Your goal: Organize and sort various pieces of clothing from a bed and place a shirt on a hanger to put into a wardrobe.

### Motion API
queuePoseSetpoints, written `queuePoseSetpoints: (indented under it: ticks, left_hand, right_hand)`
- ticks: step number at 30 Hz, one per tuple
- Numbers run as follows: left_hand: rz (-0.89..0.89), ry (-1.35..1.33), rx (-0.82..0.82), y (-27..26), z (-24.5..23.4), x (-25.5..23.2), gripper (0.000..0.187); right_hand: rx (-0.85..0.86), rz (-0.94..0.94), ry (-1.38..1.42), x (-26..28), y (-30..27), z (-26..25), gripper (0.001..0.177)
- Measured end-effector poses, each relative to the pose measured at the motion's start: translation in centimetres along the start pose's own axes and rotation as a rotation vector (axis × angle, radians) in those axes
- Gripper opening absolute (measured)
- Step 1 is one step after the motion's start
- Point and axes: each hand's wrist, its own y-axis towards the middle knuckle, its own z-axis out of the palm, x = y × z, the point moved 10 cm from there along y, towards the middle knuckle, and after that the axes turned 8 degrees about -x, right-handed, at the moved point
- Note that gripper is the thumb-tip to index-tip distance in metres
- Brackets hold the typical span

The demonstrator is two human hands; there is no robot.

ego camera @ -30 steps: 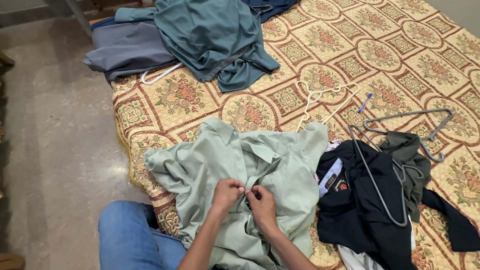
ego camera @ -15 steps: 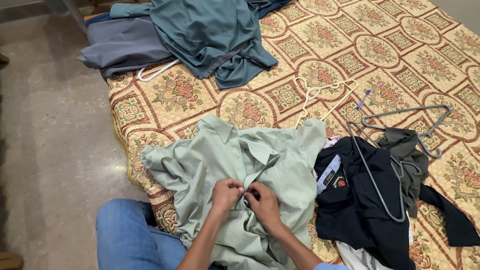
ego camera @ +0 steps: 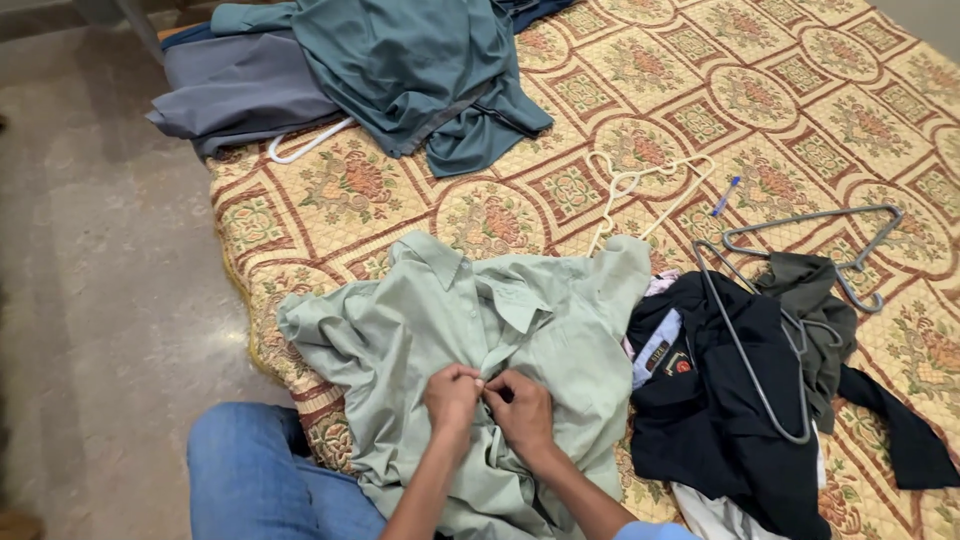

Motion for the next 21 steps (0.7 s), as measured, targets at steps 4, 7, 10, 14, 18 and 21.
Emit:
queuePoseSetpoints:
  ticks: [4, 7, 10, 14, 18, 21]
  left_hand:
    - [-0.043, 0.020, 0.050, 0.2, -0.7, -0.1, 0.012]
    - [-0.027, -0.011, 0.136, 1.2, 0.4, 0.8, 0.011]
    - [-0.025, -0.146, 0.234, 1.8, 1.4, 2.6, 0.011]
    - [-0.079, -0.372, 0.392, 2.7, 2.3, 3.2, 0.020]
    - [-0.066, -0.394, 0.386, 3.1, 3.4, 5.7, 0.021]
    - [0.245, -0.191, 0.161, 3.8, 1.2, 4.0, 0.021]
  right_hand:
    - [0.045, -0.020, 0.041, 0.1, -0.4, 0.5, 0.014]
    - [0.037, 0.003, 0.038, -0.3, -0.3, 0.3, 0.016]
    - [0.116, 0.066, 0.052, -1.1, -0.5, 1.0, 0.021]
    - [0.254, 0.319, 0.310, -5.7, -0.1, 4.7, 0.028]
    - [0.352, 0.640, 0.610, -8.5, -1.1, 6.5, 0.023]
    - [0.412, 0.836, 0.665, -7.1, -2.1, 5.0, 0.021]
